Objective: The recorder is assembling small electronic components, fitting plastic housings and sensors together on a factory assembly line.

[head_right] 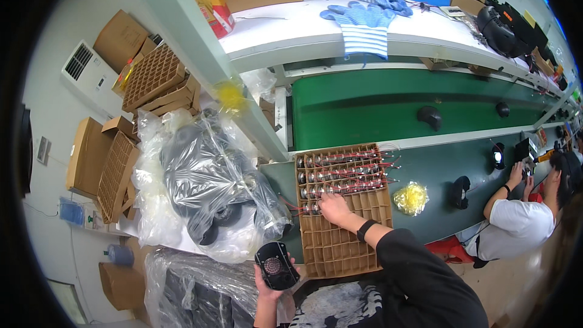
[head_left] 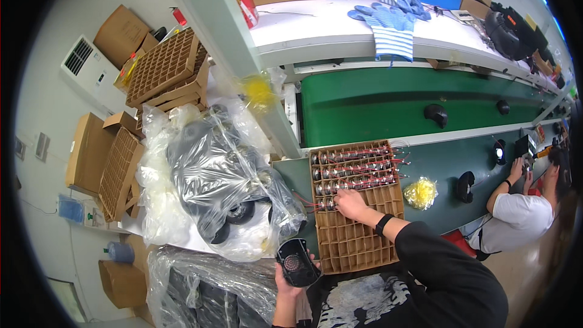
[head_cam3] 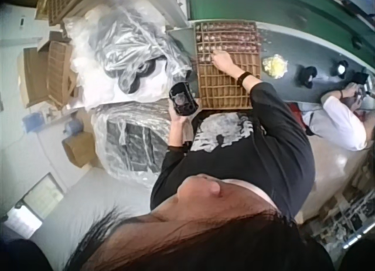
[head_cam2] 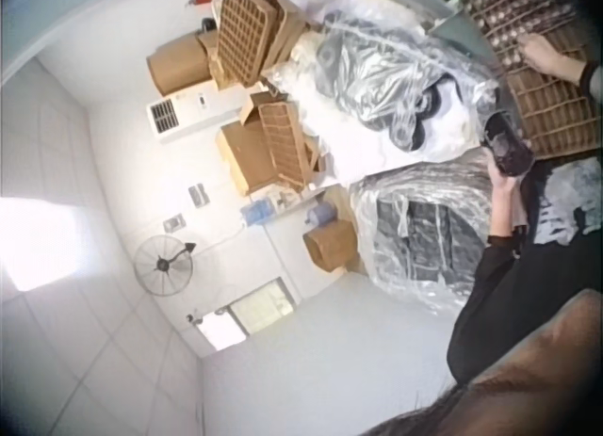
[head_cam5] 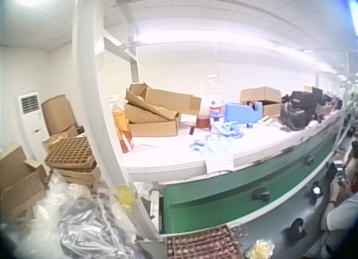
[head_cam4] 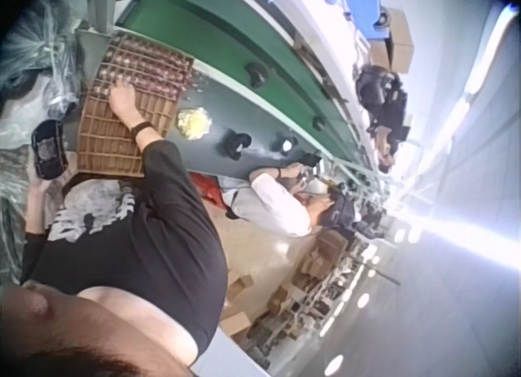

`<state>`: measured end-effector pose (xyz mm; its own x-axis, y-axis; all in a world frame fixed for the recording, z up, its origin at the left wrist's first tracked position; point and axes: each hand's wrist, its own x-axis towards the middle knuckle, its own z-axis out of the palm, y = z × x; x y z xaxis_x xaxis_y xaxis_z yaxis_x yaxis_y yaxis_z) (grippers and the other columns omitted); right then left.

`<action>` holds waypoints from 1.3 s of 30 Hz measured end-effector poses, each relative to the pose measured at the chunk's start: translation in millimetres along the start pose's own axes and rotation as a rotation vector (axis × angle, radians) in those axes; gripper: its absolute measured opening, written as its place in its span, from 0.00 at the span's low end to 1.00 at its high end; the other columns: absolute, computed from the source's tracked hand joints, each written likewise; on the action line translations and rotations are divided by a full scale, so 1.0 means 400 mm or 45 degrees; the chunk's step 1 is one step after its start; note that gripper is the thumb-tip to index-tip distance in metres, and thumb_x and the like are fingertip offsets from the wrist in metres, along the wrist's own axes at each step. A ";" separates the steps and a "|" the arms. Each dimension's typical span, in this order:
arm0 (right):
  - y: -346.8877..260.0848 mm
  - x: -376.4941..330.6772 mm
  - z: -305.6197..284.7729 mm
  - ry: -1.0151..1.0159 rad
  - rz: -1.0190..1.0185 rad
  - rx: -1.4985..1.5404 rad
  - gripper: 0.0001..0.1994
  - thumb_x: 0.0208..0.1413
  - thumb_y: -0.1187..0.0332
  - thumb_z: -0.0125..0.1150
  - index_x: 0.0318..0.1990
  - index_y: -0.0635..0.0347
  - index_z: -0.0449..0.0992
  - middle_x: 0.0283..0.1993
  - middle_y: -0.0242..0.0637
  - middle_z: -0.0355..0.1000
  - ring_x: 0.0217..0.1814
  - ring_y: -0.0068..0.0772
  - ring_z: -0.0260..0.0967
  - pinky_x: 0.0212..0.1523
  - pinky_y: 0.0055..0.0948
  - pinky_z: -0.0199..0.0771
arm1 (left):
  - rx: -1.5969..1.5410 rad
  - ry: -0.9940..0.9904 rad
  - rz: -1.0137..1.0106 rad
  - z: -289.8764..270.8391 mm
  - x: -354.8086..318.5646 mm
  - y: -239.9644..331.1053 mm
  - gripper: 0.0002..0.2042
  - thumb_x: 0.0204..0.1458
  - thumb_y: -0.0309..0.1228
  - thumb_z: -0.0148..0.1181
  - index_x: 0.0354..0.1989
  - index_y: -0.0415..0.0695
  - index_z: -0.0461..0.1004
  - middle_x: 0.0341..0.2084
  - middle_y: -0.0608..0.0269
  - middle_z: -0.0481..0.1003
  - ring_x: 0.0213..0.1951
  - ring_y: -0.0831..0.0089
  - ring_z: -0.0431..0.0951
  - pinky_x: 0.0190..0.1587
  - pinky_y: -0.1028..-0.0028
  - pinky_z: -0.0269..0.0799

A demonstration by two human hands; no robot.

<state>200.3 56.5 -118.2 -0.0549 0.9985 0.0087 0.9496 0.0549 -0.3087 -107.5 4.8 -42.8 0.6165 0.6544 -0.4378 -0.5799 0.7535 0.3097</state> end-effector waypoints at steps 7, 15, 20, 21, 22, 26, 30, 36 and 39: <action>-0.008 0.006 -0.014 0.181 -0.148 -0.029 0.04 0.45 0.68 0.60 0.25 0.56 0.73 0.29 0.34 0.68 0.36 0.36 0.69 0.34 0.35 0.69 | 0.023 0.008 -0.060 -0.015 -0.010 -0.019 0.42 0.49 0.64 0.46 0.65 0.44 0.53 0.59 0.48 0.61 0.59 0.50 0.62 0.60 0.41 0.54; 0.017 -0.151 -0.104 0.290 0.435 1.087 0.07 0.50 0.69 0.64 0.28 0.63 0.74 0.22 0.36 0.71 0.24 0.28 0.69 0.28 0.26 0.69 | -0.028 -0.055 -0.078 -0.004 0.016 -0.029 0.42 0.50 0.64 0.45 0.64 0.42 0.53 0.57 0.46 0.62 0.58 0.48 0.64 0.59 0.40 0.56; 0.071 -0.318 -0.058 0.325 0.877 1.283 0.06 0.53 0.71 0.63 0.30 0.64 0.73 0.27 0.29 0.72 0.29 0.16 0.68 0.30 0.20 0.68 | -0.074 -0.081 -0.175 0.022 0.044 -0.042 0.42 0.49 0.61 0.49 0.63 0.39 0.53 0.56 0.49 0.64 0.58 0.51 0.64 0.60 0.44 0.57; 0.086 -0.345 -0.042 0.398 1.037 1.467 0.06 0.53 0.71 0.62 0.32 0.64 0.73 0.27 0.29 0.72 0.28 0.17 0.68 0.31 0.20 0.69 | -0.062 -0.072 -0.195 0.026 0.049 -0.047 0.42 0.49 0.61 0.49 0.63 0.40 0.54 0.55 0.49 0.65 0.58 0.50 0.64 0.60 0.43 0.57; 0.106 -0.373 -0.026 0.476 1.194 1.651 0.07 0.53 0.71 0.62 0.34 0.65 0.73 0.27 0.29 0.72 0.28 0.17 0.68 0.31 0.20 0.69 | -0.054 -0.082 -0.219 0.032 0.057 -0.051 0.42 0.49 0.61 0.49 0.63 0.40 0.54 0.55 0.49 0.65 0.58 0.50 0.64 0.60 0.43 0.57; 0.141 -0.436 -0.007 1.178 1.199 0.717 0.14 0.50 0.66 0.65 0.42 0.63 0.72 0.42 0.39 0.69 0.46 0.30 0.66 0.48 0.30 0.67 | -0.009 -0.090 -0.277 0.062 0.083 -0.062 0.42 0.49 0.62 0.49 0.63 0.40 0.54 0.55 0.48 0.65 0.58 0.50 0.64 0.59 0.42 0.57; 0.060 -0.369 -0.212 0.705 0.478 0.266 0.21 0.43 0.66 0.66 0.47 0.59 0.70 0.50 0.45 0.65 0.55 0.46 0.61 0.57 0.39 0.60 | 0.019 -0.062 -0.288 0.079 0.089 -0.070 0.46 0.45 0.67 0.47 0.63 0.40 0.54 0.56 0.47 0.64 0.57 0.49 0.65 0.59 0.42 0.57; 0.056 -0.253 -0.097 0.058 0.000 0.140 0.18 0.44 0.65 0.63 0.45 0.57 0.70 0.42 0.37 0.68 0.49 0.43 0.64 0.52 0.39 0.63 | -0.136 -0.198 -0.381 0.141 0.116 -0.091 0.50 0.42 0.71 0.44 0.64 0.39 0.52 0.58 0.46 0.62 0.57 0.48 0.65 0.59 0.42 0.57; 0.075 -0.263 -0.081 0.124 -0.047 0.270 0.18 0.46 0.66 0.62 0.45 0.58 0.70 0.42 0.39 0.68 0.47 0.43 0.66 0.49 0.38 0.68 | -0.125 -0.197 -0.358 0.163 0.121 -0.095 0.48 0.45 0.70 0.41 0.64 0.39 0.52 0.57 0.45 0.62 0.57 0.48 0.65 0.59 0.43 0.58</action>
<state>244.5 -46.6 -97.5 -0.0486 0.9925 0.1120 0.8608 0.0985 -0.4993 -20.8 11.8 -20.7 0.8286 0.4294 -0.3592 -0.4196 0.9011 0.1091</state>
